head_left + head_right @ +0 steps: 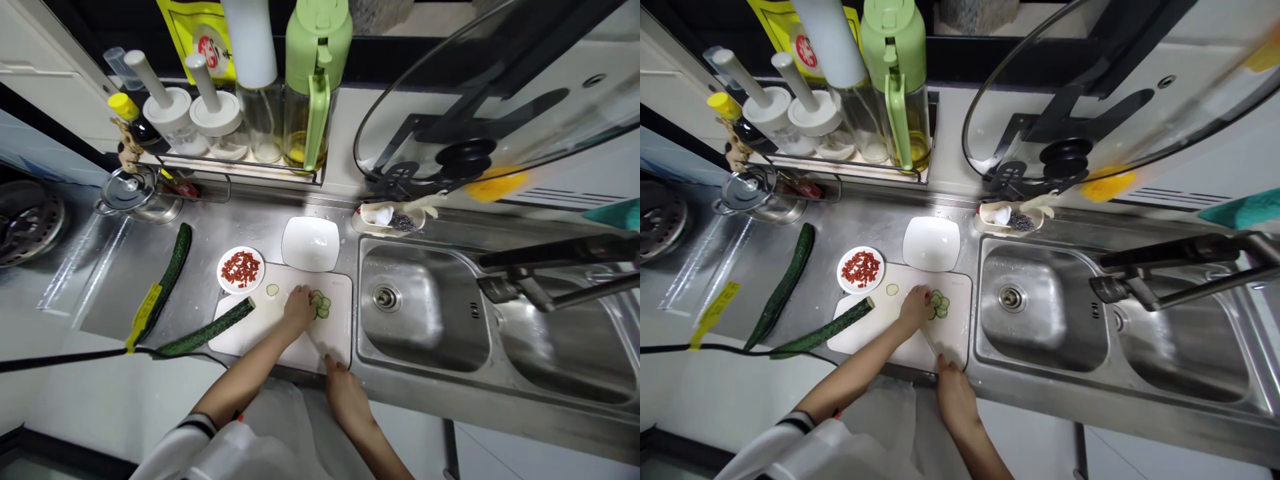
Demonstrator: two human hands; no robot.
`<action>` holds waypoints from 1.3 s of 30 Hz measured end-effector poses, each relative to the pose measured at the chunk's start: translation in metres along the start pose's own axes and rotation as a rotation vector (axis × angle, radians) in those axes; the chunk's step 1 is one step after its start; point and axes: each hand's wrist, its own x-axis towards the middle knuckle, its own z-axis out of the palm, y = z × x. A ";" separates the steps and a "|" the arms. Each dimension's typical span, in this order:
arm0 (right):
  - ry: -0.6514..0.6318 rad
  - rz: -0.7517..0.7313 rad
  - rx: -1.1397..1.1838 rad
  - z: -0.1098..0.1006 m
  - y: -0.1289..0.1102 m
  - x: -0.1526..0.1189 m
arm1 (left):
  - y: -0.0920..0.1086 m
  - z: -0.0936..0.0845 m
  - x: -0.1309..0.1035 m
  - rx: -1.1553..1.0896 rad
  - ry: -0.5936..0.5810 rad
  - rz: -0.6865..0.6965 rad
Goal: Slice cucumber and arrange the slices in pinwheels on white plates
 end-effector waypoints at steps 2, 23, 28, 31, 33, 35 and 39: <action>0.013 0.000 0.001 0.001 0.000 0.000 | -0.001 0.002 0.000 -0.013 -0.004 0.018; 0.035 -0.066 0.016 -0.006 0.016 -0.006 | -0.063 -0.023 -0.029 -0.221 0.091 -0.064; 0.062 -0.066 0.000 -0.007 0.004 -0.003 | -0.069 -0.024 -0.039 -0.186 0.101 -0.057; 0.080 -0.063 -0.030 -0.007 -0.004 0.001 | -0.068 -0.027 -0.039 -0.130 0.097 -0.030; 0.088 -0.060 -0.041 -0.007 -0.008 0.002 | -0.068 -0.028 -0.038 -0.104 0.093 -0.031; 0.085 -0.051 -0.044 -0.008 -0.011 0.004 | -0.070 -0.028 -0.036 -0.088 0.090 -0.036; 0.087 -0.044 -0.056 -0.006 -0.015 0.006 | -0.072 -0.027 -0.032 -0.076 0.073 -0.058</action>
